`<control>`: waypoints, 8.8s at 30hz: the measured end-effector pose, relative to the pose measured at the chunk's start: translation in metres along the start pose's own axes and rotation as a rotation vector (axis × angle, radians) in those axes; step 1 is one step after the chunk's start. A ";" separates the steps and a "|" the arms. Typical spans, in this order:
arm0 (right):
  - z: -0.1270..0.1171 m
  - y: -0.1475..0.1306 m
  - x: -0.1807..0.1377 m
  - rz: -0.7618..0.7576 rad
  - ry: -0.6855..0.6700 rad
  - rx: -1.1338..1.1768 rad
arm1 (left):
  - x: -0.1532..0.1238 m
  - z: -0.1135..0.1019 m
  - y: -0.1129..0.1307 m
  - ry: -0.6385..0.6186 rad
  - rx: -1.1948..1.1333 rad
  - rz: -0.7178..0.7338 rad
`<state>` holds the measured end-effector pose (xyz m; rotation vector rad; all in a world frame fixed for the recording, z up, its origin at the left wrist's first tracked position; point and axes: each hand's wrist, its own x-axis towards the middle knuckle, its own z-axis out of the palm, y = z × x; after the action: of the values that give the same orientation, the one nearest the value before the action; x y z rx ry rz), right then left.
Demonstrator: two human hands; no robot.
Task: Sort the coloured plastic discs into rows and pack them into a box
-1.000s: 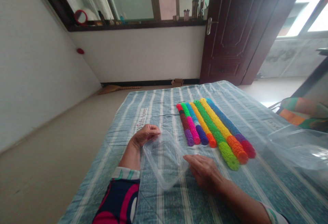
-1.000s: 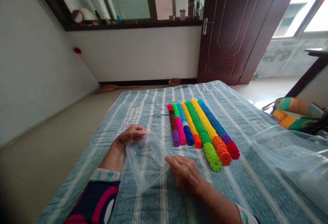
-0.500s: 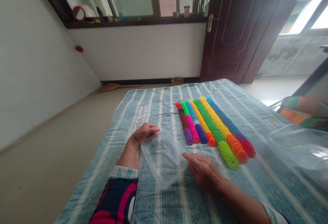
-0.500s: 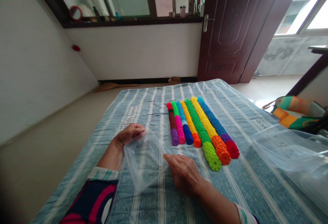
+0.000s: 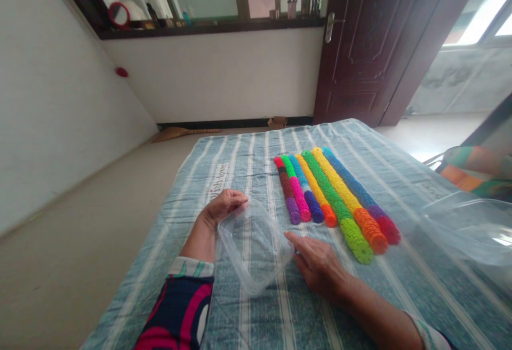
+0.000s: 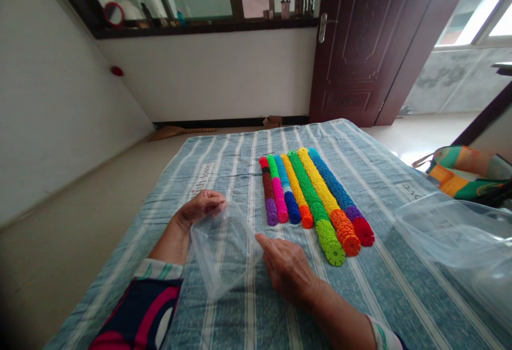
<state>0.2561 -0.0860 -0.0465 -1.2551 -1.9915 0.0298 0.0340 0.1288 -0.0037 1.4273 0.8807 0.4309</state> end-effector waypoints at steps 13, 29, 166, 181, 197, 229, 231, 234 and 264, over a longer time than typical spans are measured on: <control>0.001 0.001 -0.001 -0.002 0.006 0.013 | 0.000 0.002 0.001 -0.004 0.033 0.017; 0.005 -0.001 0.000 0.035 0.021 0.041 | -0.002 0.004 0.003 0.020 -0.018 -0.031; 0.006 0.004 -0.007 0.146 -0.014 0.179 | 0.000 0.008 0.003 0.034 -0.006 -0.020; -0.026 0.032 0.043 0.170 -0.146 -0.353 | 0.001 0.008 0.002 -0.021 -0.055 0.003; -0.034 0.049 0.091 0.328 -0.610 -0.343 | -0.001 0.007 0.001 -0.017 -0.030 -0.034; -0.031 0.062 0.086 0.264 -0.510 -0.266 | 0.002 0.007 -0.001 -0.019 -0.002 -0.029; -0.031 0.061 0.085 0.265 -0.515 -0.260 | 0.003 0.007 -0.001 -0.017 -0.001 -0.030; -0.031 0.060 0.085 0.279 -0.534 -0.251 | 0.003 0.006 -0.002 -0.015 0.003 -0.032; -0.032 0.031 0.087 0.200 -0.602 -0.425 | 0.002 0.009 0.000 -0.009 0.023 -0.028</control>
<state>0.2801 -0.0139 0.0147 -1.8861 -2.4517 0.0957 0.0414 0.1243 -0.0054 1.4351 0.8994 0.3944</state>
